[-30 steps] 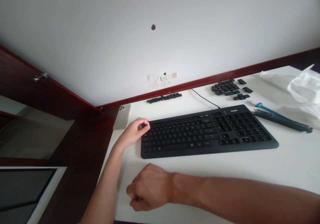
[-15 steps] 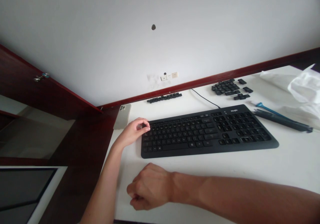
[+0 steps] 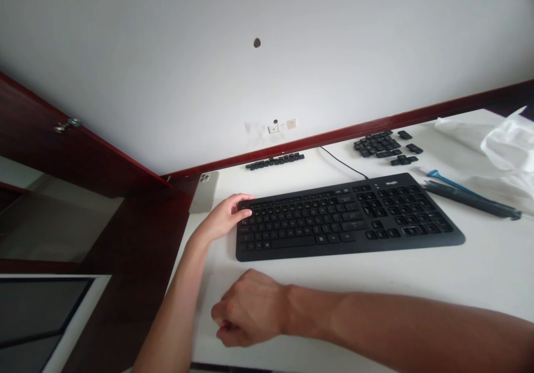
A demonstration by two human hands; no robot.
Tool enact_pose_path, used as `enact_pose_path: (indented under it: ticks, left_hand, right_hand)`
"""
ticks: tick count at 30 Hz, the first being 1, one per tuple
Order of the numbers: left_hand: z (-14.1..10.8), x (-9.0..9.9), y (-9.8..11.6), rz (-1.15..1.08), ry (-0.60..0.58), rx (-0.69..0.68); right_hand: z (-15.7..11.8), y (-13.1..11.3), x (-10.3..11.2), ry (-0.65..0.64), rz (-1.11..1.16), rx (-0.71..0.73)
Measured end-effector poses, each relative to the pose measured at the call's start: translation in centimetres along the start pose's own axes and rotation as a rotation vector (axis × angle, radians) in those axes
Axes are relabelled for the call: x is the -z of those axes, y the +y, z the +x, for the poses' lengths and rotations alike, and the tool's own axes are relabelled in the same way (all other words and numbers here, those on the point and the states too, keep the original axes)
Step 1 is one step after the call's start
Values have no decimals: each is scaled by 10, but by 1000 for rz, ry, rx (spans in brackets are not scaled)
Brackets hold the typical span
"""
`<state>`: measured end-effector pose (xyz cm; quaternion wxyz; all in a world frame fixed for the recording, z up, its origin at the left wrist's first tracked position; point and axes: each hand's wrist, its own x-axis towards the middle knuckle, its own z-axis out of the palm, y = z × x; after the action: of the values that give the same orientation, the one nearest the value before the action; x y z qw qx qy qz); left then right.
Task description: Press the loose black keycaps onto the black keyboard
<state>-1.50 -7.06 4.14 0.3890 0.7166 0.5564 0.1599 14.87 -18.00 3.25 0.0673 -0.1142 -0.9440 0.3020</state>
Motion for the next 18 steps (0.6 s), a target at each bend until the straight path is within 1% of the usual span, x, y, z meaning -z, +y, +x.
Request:
enact_pose_path:
  ticks: [5,10,13,18]
  left_hand:
    - [3,4,3,12,-26,16]
    - [10,6,0,7,-58,-19]
    - [10,6,-1,21,-45,-33]
    - [3,6,-3,12,-27,-54]
  right_hand:
    - [0,-1,0,5,-16,-4]
    - [-1,-1,-2,15,-35,0]
    - [-1,-1,-2,23,-35,2]
    - [-1,-1,-1,18,-30,-1]
